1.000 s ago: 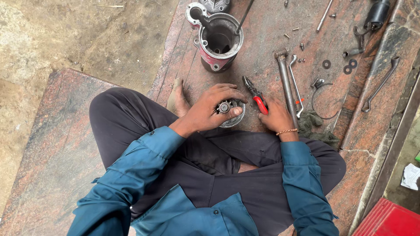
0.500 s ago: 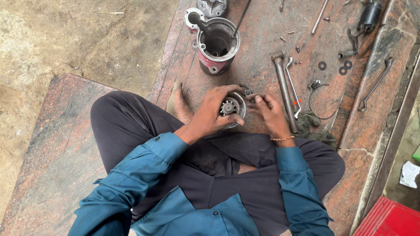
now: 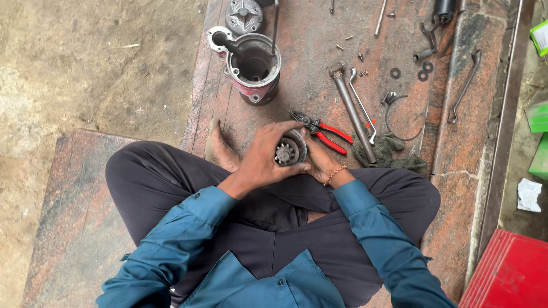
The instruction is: The person sits on the workshop floor and disassembles a starter motor, using pliers to remove a circlip and separate the drive end housing from the armature. They handle the housing, armature, and small hardware, then fit components back together and pick up a small cylindrical part from the floor.
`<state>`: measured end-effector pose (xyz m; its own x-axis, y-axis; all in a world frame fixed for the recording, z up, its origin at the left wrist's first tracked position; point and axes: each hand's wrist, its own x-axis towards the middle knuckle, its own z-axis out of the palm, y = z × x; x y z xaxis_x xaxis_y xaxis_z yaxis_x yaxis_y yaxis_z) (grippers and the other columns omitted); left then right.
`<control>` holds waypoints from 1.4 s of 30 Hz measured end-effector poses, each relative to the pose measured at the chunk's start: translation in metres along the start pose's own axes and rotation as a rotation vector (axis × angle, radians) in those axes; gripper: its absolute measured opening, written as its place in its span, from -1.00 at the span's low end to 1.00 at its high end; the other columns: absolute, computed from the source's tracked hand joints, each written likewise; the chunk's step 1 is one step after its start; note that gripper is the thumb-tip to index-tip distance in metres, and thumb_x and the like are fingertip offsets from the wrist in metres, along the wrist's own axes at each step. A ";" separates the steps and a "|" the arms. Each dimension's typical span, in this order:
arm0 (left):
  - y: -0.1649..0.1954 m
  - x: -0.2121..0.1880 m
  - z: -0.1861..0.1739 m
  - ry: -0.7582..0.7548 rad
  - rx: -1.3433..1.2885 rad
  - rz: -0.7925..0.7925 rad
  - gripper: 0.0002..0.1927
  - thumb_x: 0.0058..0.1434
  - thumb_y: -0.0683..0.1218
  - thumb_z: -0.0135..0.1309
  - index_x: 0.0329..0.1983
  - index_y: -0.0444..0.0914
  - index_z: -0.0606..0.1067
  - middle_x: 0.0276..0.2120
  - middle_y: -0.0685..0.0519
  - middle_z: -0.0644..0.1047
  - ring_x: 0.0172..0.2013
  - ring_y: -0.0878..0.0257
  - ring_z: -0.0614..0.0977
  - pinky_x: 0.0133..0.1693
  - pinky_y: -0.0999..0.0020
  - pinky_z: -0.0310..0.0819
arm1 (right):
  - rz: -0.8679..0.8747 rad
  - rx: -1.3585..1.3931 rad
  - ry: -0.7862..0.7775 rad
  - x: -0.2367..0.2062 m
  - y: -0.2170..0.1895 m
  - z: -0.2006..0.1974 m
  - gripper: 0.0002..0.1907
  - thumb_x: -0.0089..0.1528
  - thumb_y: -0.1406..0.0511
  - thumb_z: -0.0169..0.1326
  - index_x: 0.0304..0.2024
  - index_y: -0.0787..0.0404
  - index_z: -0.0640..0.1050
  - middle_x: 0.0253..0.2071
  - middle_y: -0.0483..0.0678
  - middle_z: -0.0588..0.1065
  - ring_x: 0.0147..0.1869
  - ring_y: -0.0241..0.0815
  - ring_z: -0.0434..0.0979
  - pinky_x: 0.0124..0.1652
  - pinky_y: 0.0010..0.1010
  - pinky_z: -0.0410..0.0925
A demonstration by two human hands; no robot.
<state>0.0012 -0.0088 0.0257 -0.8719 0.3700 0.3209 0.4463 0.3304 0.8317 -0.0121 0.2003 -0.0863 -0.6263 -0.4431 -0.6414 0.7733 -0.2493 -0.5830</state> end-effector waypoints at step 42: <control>-0.075 -0.016 0.053 -0.383 0.123 -0.536 -0.59 0.25 0.17 0.19 -0.12 -0.26 0.61 -0.36 -0.25 0.61 -0.27 -0.19 0.65 -0.21 -0.06 0.50 | -0.868 0.449 0.691 0.006 -0.030 -0.036 -0.37 0.22 0.37 0.26 0.23 -0.06 0.26 0.10 -0.08 0.36 0.11 -0.17 0.42 0.06 -0.23 0.42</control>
<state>-0.0080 0.0069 -0.0660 -0.8563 0.4016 -0.3248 0.0106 0.6425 0.7662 -0.0422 0.2365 -0.0910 -0.7704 0.5442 -0.3322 -0.0551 -0.5759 -0.8157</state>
